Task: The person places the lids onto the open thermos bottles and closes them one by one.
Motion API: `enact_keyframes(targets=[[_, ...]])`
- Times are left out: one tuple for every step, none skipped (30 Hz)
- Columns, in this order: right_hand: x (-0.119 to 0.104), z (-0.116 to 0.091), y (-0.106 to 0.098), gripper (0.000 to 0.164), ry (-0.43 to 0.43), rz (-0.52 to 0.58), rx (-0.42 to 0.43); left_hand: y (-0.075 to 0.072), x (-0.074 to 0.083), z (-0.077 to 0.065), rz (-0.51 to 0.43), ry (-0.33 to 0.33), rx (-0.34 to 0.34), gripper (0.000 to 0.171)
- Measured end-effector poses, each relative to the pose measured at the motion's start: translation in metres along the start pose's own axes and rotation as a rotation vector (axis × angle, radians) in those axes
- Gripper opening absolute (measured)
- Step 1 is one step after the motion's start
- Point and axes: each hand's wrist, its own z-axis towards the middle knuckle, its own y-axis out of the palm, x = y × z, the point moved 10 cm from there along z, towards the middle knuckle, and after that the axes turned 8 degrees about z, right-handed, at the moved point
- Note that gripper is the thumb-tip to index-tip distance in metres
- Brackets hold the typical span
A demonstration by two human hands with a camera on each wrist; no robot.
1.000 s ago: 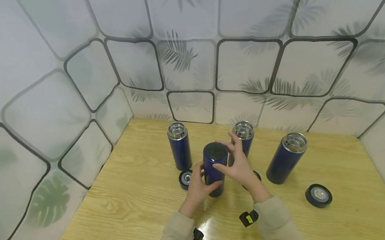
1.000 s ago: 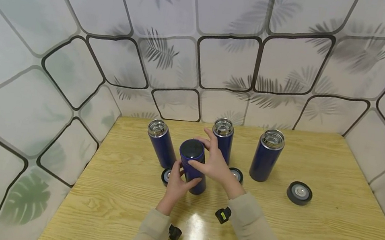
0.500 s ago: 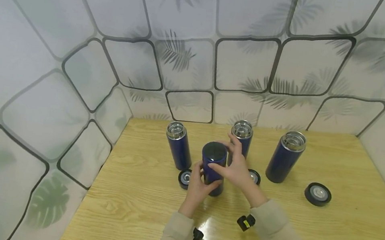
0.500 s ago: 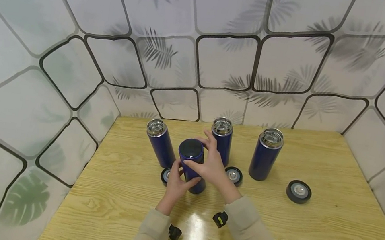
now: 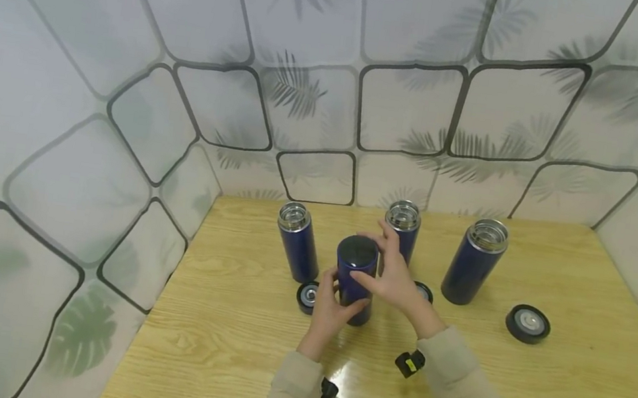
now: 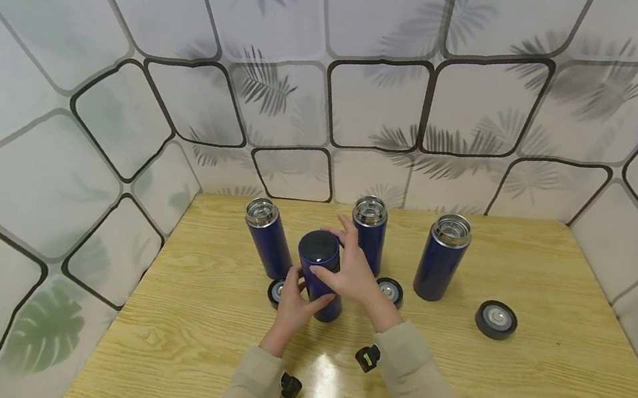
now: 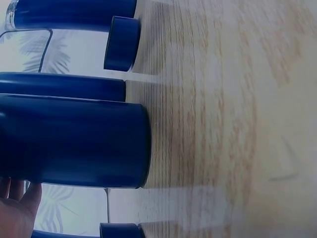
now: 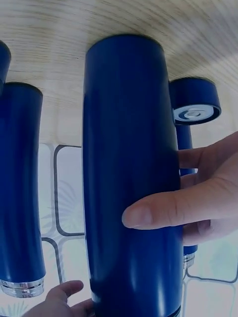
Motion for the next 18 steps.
enact_keyframes(targets=[[0.001, 0.000, -0.001, 0.092, 0.016, -0.005, 0.012, 0.000, -0.001, 0.000, 0.000, -0.005, 0.000, 0.067], [0.003, 0.000, -0.002, 0.094, 0.032, -0.009, 0.025, 0.000, 0.000, 0.000, 0.001, -0.008, 0.000, 0.067], [0.004, 0.000, -0.002, 0.096, 0.049, -0.017, 0.038, 0.000, 0.000, 0.000, 0.002, -0.009, 0.003, 0.067], [0.005, 0.000, -0.002, 0.097, 0.066, -0.020, 0.049, -0.001, 0.000, 0.000, 0.001, -0.007, 0.005, 0.067], [0.006, 0.000, -0.002, 0.098, 0.084, -0.027, 0.058, -0.001, 0.000, 0.000, 0.002, -0.003, 0.009, 0.066], [0.007, -0.001, -0.002, 0.099, 0.101, -0.033, 0.067, -0.002, 0.000, 0.000, 0.002, 0.002, 0.011, 0.066], [0.008, -0.001, -0.002, 0.099, 0.115, -0.041, 0.074, -0.002, 0.001, 0.000, 0.004, 0.008, 0.011, 0.066], [0.009, -0.001, -0.002, 0.100, 0.120, -0.048, 0.077, -0.001, 0.001, 0.000, 0.007, 0.012, 0.009, 0.066], [0.009, -0.001, -0.002, 0.100, 0.121, -0.057, 0.074, -0.001, 0.001, 0.000, 0.008, 0.015, 0.007, 0.066], [0.009, -0.001, -0.001, 0.099, 0.116, -0.063, 0.065, -0.001, 0.001, 0.000, 0.007, 0.016, 0.004, 0.066], [0.009, -0.001, -0.001, 0.099, 0.103, -0.069, 0.054, 0.000, 0.001, 0.000, 0.006, 0.017, 0.001, 0.066], [0.008, -0.002, 0.000, 0.097, 0.086, -0.064, 0.042, 0.000, 0.000, 0.000, 0.004, 0.016, -0.004, 0.066], [0.008, -0.002, 0.000, 0.096, 0.066, -0.059, 0.030, 0.001, 0.000, 0.000, 0.004, 0.011, -0.009, 0.066], [0.007, -0.003, 0.001, 0.096, 0.048, -0.049, 0.017, 0.001, -0.001, 0.000, 0.002, 0.007, -0.013, 0.066], [0.008, -0.003, 0.001, 0.095, 0.027, -0.043, 0.005, 0.002, -0.002, 0.000, 0.001, 0.003, -0.016, 0.066], [0.011, -0.004, 0.001, 0.095, 0.012, -0.035, -0.002, 0.002, -0.002, 0.000, -0.001, 0.000, -0.019, 0.066], [0.015, -0.004, 0.001, 0.096, 0.007, -0.026, -0.002, 0.003, -0.003, -0.001, -0.001, -0.002, -0.023, 0.066], [0.020, -0.005, 0.000, 0.098, 0.011, -0.020, 0.000, 0.003, -0.004, -0.001, 0.001, -0.003, -0.025, 0.067]])
